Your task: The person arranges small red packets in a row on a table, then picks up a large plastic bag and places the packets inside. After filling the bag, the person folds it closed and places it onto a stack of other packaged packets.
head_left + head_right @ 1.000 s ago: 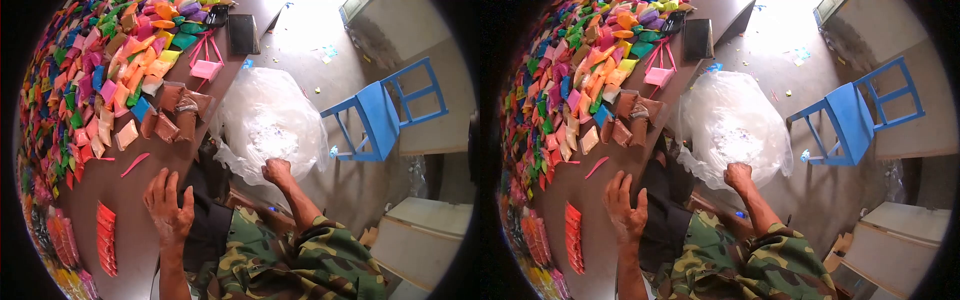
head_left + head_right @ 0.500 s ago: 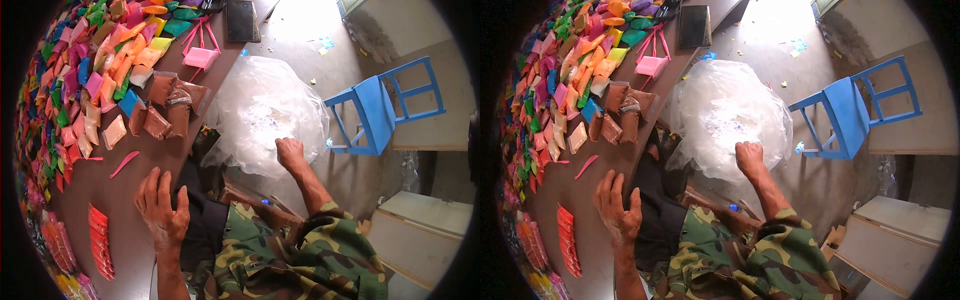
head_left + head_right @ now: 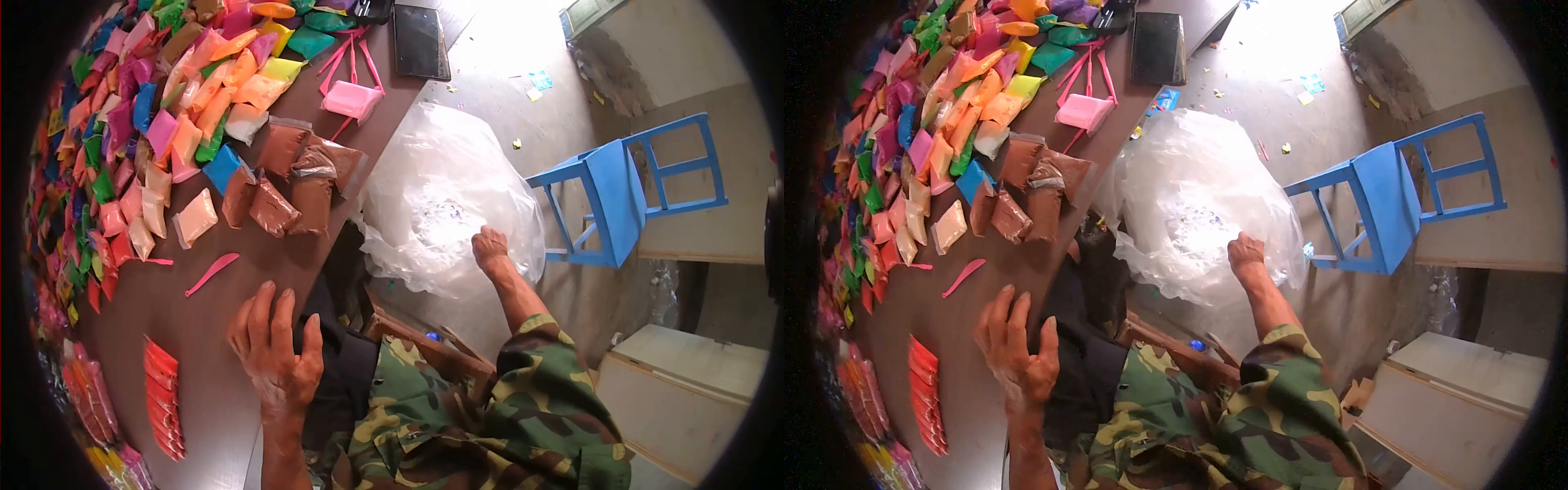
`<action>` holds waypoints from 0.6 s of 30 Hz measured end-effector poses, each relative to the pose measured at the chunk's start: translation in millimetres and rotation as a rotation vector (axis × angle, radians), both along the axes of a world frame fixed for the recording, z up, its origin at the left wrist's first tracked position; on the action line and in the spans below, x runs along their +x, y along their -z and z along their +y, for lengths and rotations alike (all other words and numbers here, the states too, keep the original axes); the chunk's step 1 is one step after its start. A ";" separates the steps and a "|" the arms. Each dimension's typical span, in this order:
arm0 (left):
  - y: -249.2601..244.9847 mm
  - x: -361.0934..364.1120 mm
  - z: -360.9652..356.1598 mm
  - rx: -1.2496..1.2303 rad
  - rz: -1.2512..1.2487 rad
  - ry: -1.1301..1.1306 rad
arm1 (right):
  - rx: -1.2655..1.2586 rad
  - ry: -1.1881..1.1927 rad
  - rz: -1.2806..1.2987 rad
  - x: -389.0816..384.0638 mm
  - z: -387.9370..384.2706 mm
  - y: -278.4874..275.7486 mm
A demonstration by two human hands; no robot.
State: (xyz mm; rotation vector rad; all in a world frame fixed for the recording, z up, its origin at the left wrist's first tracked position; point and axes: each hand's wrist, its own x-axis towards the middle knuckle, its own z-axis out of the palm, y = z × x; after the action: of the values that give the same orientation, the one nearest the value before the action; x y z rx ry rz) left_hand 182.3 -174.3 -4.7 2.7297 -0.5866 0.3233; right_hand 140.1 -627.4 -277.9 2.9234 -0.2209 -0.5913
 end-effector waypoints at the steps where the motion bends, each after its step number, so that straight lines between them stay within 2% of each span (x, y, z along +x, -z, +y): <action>1: -1.0 -0.4 0.5 -0.006 0.003 -0.002 | 0.035 0.014 -0.061 0.4 1.9 -1.8; 3: -2.2 -0.2 -1.1 -0.023 0.009 -0.002 | 0.099 0.047 -0.184 1.6 2.6 -15.0; 6: -1.3 -0.6 -1.3 -0.017 -0.014 -0.004 | 0.151 0.220 -0.210 31.3 21.6 -75.9; 9: -2.3 0.3 -2.4 -0.017 -0.053 0.003 | 0.291 0.228 -0.477 41.6 33.9 -116.4; 12: -1.5 -0.1 -1.5 -0.014 -0.067 0.007 | 0.449 0.175 -0.646 42.7 68.6 -180.6; 15: -3.8 -1.6 -2.2 -0.043 -0.056 0.012 | 0.814 0.302 -0.701 44.0 100.8 -227.4; 18: -6.1 -3.8 -1.3 -0.069 -0.081 0.035 | 1.232 0.384 -0.698 57.9 113.3 -243.4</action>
State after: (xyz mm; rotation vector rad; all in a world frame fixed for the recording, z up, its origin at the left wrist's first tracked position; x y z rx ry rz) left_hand 178.6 -175.6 1.4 2.6478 -0.6319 0.4385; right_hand 198.0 -514.0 -34.5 4.2086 -0.7157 0.5637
